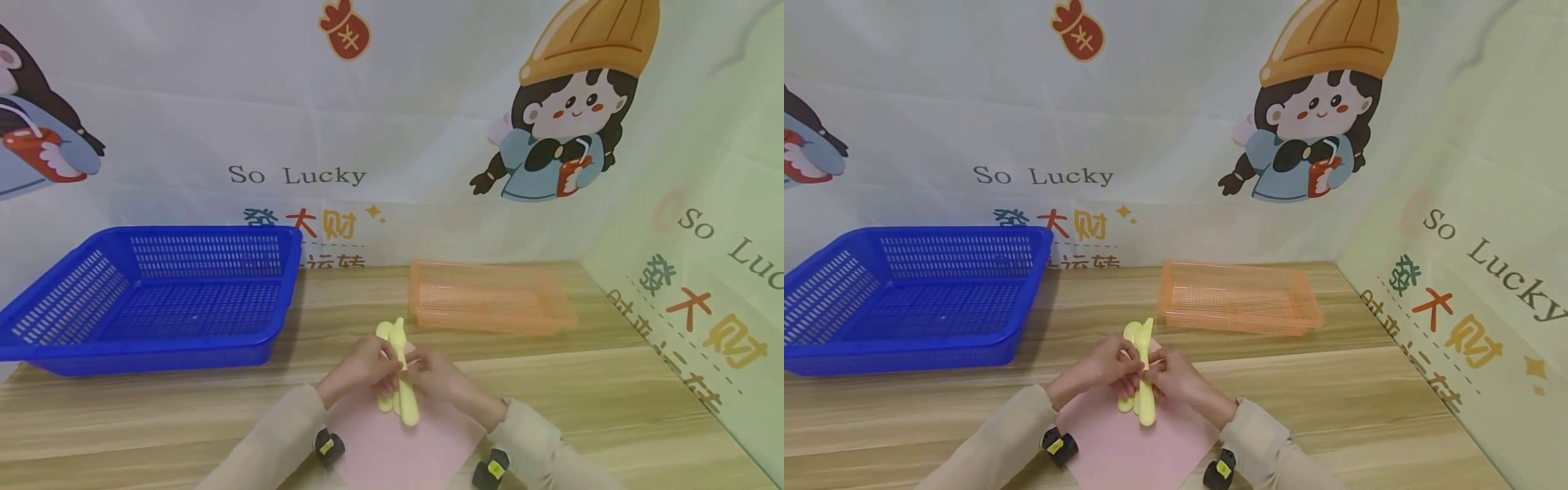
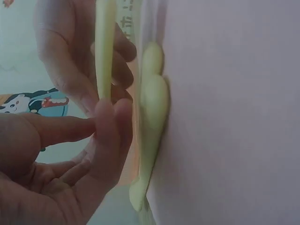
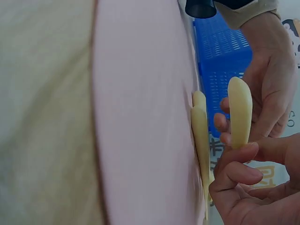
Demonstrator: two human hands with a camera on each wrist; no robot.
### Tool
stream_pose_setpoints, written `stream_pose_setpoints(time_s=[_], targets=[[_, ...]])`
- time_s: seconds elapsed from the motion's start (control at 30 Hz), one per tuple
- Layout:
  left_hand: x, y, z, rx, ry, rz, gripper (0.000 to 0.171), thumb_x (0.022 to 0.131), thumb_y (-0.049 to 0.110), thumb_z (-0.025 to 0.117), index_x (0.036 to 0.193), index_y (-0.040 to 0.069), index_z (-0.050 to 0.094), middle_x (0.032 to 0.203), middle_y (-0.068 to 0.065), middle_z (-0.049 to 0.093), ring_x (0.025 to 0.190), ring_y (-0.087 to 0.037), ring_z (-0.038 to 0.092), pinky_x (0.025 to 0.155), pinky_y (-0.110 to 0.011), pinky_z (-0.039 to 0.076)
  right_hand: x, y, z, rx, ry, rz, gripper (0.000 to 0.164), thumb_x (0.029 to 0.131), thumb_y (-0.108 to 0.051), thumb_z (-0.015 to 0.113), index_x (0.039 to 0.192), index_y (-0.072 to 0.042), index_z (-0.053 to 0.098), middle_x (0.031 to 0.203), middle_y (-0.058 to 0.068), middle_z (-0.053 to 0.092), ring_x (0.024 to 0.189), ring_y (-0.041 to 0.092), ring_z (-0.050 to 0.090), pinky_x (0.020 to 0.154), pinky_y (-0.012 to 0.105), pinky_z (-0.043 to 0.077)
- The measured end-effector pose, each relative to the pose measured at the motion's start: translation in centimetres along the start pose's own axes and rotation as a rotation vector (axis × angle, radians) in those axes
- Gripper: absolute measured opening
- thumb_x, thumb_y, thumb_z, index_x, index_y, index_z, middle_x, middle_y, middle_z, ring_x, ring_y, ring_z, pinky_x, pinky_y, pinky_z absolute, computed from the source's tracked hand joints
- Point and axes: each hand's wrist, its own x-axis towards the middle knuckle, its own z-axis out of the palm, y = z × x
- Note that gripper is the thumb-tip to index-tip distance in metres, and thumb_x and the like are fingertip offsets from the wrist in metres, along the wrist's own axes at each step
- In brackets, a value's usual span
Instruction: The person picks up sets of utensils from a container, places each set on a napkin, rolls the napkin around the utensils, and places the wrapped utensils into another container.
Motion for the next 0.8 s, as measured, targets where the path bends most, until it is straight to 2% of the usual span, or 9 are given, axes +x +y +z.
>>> stream_pose_setpoints(time_s=[0.17, 0.27, 0.37, 0.57, 0.8], targets=[[-0.19, -0.15, -0.05, 0.248, 0.019, 0.103, 0.009, 0.076, 0.002, 0.064, 0.07, -0.001, 0.057, 0.057, -0.002, 0.051, 0.047, -0.008, 0.045, 0.041, -0.018, 0.04, -0.04, 0.04, -0.02, -0.038, 0.003, 0.025, 0.035, 0.084, -0.006, 0.054, 0.112, 0.014, 0.047, 0.08, 0.01, 0.06, 0.051, 0.008, 0.045, 0.048, 0.019, 0.039], [-0.37, -0.15, -0.02, 0.334, -0.011, 0.123, 0.013, 0.072, 0.005, 0.069, 0.069, 0.001, 0.057, 0.059, 0.0, 0.048, 0.051, -0.009, 0.043, 0.044, -0.017, 0.036, 0.05, 0.21, -0.2, -0.084, 0.009, 0.03, 0.039, 0.084, -0.006, 0.054, 0.116, 0.014, 0.044, 0.077, 0.009, 0.057, 0.05, 0.009, 0.044, 0.046, 0.019, 0.038], [-0.56, 0.02, 0.1, 0.37, -0.029, 0.129, 0.016, 0.069, 0.005, 0.071, 0.068, 0.001, 0.056, 0.06, 0.0, 0.047, 0.055, -0.011, 0.043, 0.046, -0.019, 0.035, 0.15, 0.31, -0.41, -0.114, 0.008, 0.032, 0.042, 0.083, -0.004, 0.055, 0.119, 0.014, 0.042, 0.068, 0.006, 0.054, 0.047, 0.008, 0.043, 0.043, 0.018, 0.035], [-0.77, 0.45, 0.28, 0.399, -0.038, 0.099, 0.019, 0.066, 0.005, 0.073, 0.069, 0.001, 0.055, 0.06, -0.001, 0.046, 0.057, -0.013, 0.043, 0.048, -0.02, 0.035, 0.28, 0.14, -0.56, -0.178, 0.008, 0.056, 0.043, 0.083, -0.001, 0.055, 0.121, 0.012, 0.041, 0.053, 0.002, 0.046, 0.041, 0.007, 0.039, 0.038, 0.015, 0.029], [-0.43, 0.19, 0.38, 0.438, -0.058, 0.189, 0.016, 0.065, 0.003, 0.072, 0.07, -0.001, 0.057, 0.062, -0.002, 0.05, 0.058, -0.013, 0.044, 0.051, -0.022, 0.038, 0.8, 0.15, -0.59, -0.264, 0.019, 0.073, 0.046, 0.081, 0.0, 0.056, 0.121, 0.014, 0.038, 0.059, 0.006, 0.05, 0.042, 0.008, 0.044, 0.038, 0.017, 0.036]])
